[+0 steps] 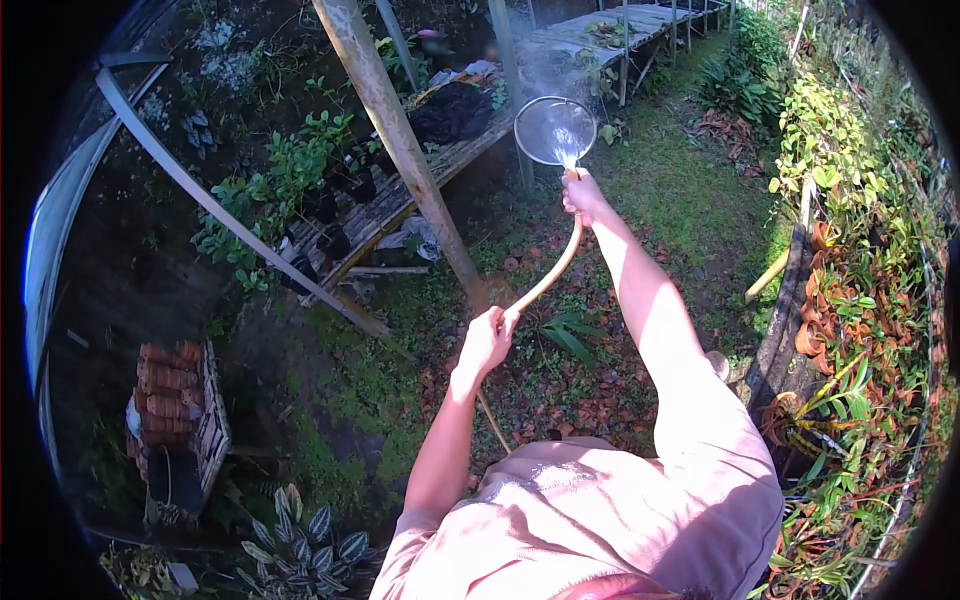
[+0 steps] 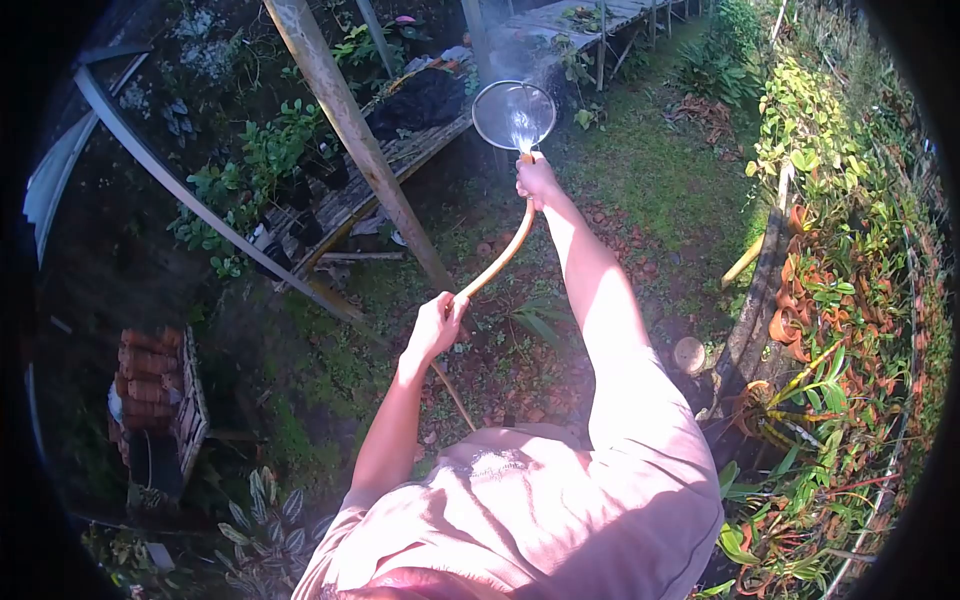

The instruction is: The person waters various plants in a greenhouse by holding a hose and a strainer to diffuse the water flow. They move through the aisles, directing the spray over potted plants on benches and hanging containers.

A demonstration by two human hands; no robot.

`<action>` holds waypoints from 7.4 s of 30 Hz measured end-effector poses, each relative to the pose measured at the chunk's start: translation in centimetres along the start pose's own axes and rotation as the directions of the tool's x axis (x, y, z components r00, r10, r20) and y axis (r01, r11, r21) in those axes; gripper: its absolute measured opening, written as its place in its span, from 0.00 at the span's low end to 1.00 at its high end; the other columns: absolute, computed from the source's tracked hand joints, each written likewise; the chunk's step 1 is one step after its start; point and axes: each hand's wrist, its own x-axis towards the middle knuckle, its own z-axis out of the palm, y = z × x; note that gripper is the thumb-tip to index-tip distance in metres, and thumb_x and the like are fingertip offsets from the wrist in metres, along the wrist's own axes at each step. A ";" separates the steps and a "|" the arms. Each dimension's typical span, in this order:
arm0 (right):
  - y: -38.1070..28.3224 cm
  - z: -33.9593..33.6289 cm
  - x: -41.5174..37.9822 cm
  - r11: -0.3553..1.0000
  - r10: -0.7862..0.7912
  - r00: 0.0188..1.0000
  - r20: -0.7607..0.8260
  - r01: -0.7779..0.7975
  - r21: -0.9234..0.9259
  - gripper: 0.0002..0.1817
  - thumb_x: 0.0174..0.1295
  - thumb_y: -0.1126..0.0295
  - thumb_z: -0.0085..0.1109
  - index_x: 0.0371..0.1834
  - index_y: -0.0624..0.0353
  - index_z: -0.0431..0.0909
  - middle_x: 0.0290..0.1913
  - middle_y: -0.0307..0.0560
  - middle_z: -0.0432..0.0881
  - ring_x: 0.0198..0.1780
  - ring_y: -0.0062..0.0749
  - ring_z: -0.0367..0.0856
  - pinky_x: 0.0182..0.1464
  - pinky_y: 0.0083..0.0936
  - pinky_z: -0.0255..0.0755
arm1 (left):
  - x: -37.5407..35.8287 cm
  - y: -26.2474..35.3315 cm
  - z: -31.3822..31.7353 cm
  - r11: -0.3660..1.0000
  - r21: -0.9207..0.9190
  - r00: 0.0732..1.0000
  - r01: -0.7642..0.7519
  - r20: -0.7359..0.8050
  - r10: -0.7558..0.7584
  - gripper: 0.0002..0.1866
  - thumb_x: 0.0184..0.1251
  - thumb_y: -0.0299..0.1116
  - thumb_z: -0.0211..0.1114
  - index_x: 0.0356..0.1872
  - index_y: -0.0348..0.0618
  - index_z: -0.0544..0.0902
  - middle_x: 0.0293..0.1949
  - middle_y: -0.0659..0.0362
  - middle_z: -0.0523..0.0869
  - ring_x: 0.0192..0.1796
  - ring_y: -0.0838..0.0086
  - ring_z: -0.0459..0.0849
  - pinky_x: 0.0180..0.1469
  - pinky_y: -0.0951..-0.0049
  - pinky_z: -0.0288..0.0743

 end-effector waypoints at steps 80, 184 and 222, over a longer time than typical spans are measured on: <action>1.4 0.0 -1.1 1.000 -0.024 0.996 -0.082 0.024 0.007 0.11 0.74 0.70 0.50 0.56 0.54 0.64 0.26 0.37 0.67 0.17 0.18 0.62 0.16 0.19 0.56 | -0.2 -2.0 1.8 1.000 0.011 0.998 -0.008 -0.054 0.008 0.17 0.71 0.40 0.66 0.33 0.32 0.79 0.31 0.50 0.78 0.31 0.62 0.80 0.36 0.64 0.74; 11.1 6.5 -8.4 0.981 0.090 0.977 0.192 -0.120 0.150 0.08 0.71 0.68 0.53 0.49 0.46 0.66 0.21 0.31 0.65 0.13 0.22 0.64 0.12 0.23 0.58 | -12.7 -6.3 -4.1 0.976 -0.036 0.969 0.213 -0.124 -0.216 0.16 0.72 0.40 0.65 0.45 0.34 0.83 0.33 0.50 0.84 0.35 0.62 0.85 0.39 0.63 0.77; 17.9 35.2 -42.9 0.980 0.196 0.963 0.186 -0.201 0.008 0.08 0.75 0.69 0.48 0.53 0.51 0.64 0.24 0.36 0.66 0.17 0.19 0.64 0.15 0.20 0.58 | -47.8 -16.6 -23.6 0.940 -0.028 0.860 0.340 -0.395 -0.323 0.12 0.68 0.35 0.67 0.42 0.34 0.83 0.35 0.48 0.84 0.39 0.59 0.83 0.43 0.63 0.75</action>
